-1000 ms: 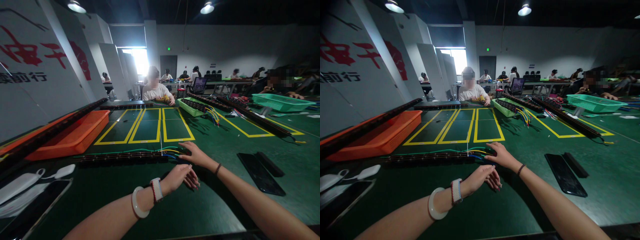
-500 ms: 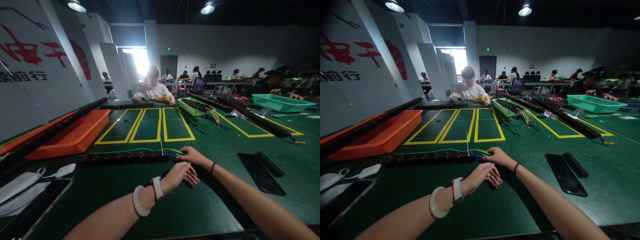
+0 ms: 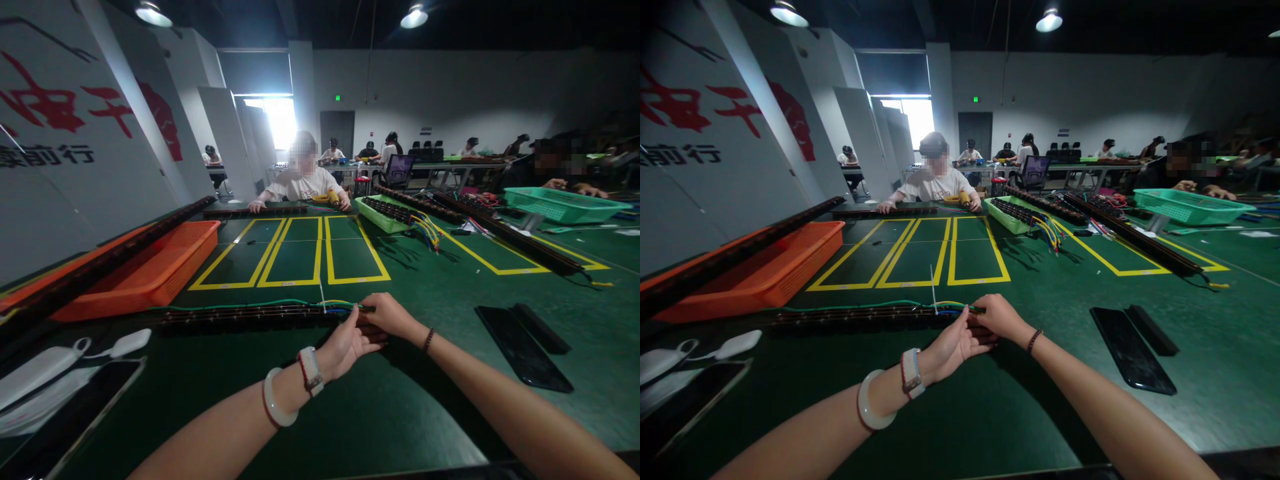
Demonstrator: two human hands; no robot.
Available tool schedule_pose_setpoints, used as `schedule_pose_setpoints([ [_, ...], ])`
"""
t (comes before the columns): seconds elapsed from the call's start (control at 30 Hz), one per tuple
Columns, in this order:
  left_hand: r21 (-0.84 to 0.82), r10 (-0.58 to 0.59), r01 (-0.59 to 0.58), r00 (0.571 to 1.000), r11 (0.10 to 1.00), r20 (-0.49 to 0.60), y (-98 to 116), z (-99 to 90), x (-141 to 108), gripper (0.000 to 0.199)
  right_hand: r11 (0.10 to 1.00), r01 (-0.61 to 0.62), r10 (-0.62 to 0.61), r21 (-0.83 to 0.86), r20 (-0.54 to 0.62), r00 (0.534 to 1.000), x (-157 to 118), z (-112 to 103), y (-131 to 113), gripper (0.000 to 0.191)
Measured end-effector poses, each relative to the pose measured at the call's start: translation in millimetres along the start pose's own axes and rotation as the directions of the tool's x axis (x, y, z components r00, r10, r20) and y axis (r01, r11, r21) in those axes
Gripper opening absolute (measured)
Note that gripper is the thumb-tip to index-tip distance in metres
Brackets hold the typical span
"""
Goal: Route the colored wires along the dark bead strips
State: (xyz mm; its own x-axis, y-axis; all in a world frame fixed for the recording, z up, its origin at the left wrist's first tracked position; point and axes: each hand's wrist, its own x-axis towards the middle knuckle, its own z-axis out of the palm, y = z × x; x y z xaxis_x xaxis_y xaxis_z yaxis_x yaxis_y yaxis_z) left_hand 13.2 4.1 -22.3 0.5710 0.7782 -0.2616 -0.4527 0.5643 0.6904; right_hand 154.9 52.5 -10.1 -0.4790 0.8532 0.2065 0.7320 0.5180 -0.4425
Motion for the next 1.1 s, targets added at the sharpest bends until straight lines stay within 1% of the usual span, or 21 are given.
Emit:
schedule_pose_setpoints([
  [0.03,-0.019,0.030,-0.030,0.999,0.999,-0.021,-2,-0.8,0,0.045,0.992,0.059,-0.063,-0.113,-0.033,0.997,-1,-1,-3,0.020],
  [0.1,-0.050,0.094,-0.097,0.994,0.994,-0.060,-5,-1.0,1,0.038,0.941,0.158,-0.183,-0.298,-0.058,0.981,-3,-2,-9,0.018],
  [0.2,-0.088,0.176,-0.185,0.979,0.979,-0.105,-7,1.5,0,0.026,0.866,0.253,-0.297,-0.430,-0.038,0.954,-6,-3,-12,0.018],
  [0.33,-0.120,0.241,-0.264,0.955,0.957,-0.173,-5,4.7,0,0.012,0.769,0.353,-0.422,-0.533,-0.009,0.907,-8,-2,-8,0.016],
  [0.43,-0.134,0.267,-0.295,0.944,0.946,-0.191,-3,4.3,2,0.009,0.684,0.426,-0.497,-0.592,0.050,0.866,-9,-3,-6,0.017],
  [0.6,-0.172,0.262,-0.292,0.949,0.941,-0.177,-3,2.1,6,0.013,0.560,0.518,-0.570,-0.646,0.153,0.807,-12,-9,-9,0.020],
  [0.7,-0.202,0.263,-0.299,0.947,0.933,-0.186,-3,1.1,8,0.020,0.527,0.563,-0.588,-0.637,0.205,0.783,-13,-13,-13,0.022],
  [0.8,-0.190,0.268,-0.310,0.938,0.932,-0.220,-3,0.4,8,0.019,0.554,0.584,-0.593,-0.593,0.211,0.777,-14,-14,-13,0.021],
  [0.87,-0.163,0.272,-0.316,0.931,0.935,-0.243,-3,-0.1,8,0.016,0.607,0.592,-0.608,-0.530,0.171,0.775,-15,-14,-11,0.020],
  [0.93,-0.155,0.261,-0.306,0.931,0.939,-0.256,-3,-0.5,7,0.014,0.676,0.589,-0.617,-0.443,0.095,0.781,-16,-16,-7,0.023],
  [1.0,-0.166,0.247,-0.294,0.936,0.941,-0.251,-3,-0.9,6,0.015,0.766,0.542,-0.586,-0.347,-0.027,0.810,-17,-19,-4,0.025],
  [1.03,-0.172,0.247,-0.292,0.938,0.941,-0.242,-3,-1.0,6,0.016,0.813,0.502,-0.547,-0.294,-0.093,0.832,-17,-21,-3,0.025],
  [1.1,-0.173,0.244,-0.285,0.944,0.943,-0.221,-2,-1.0,5,0.019,0.903,0.391,-0.423,-0.178,-0.210,0.881,-17,-25,0,0.021],
])
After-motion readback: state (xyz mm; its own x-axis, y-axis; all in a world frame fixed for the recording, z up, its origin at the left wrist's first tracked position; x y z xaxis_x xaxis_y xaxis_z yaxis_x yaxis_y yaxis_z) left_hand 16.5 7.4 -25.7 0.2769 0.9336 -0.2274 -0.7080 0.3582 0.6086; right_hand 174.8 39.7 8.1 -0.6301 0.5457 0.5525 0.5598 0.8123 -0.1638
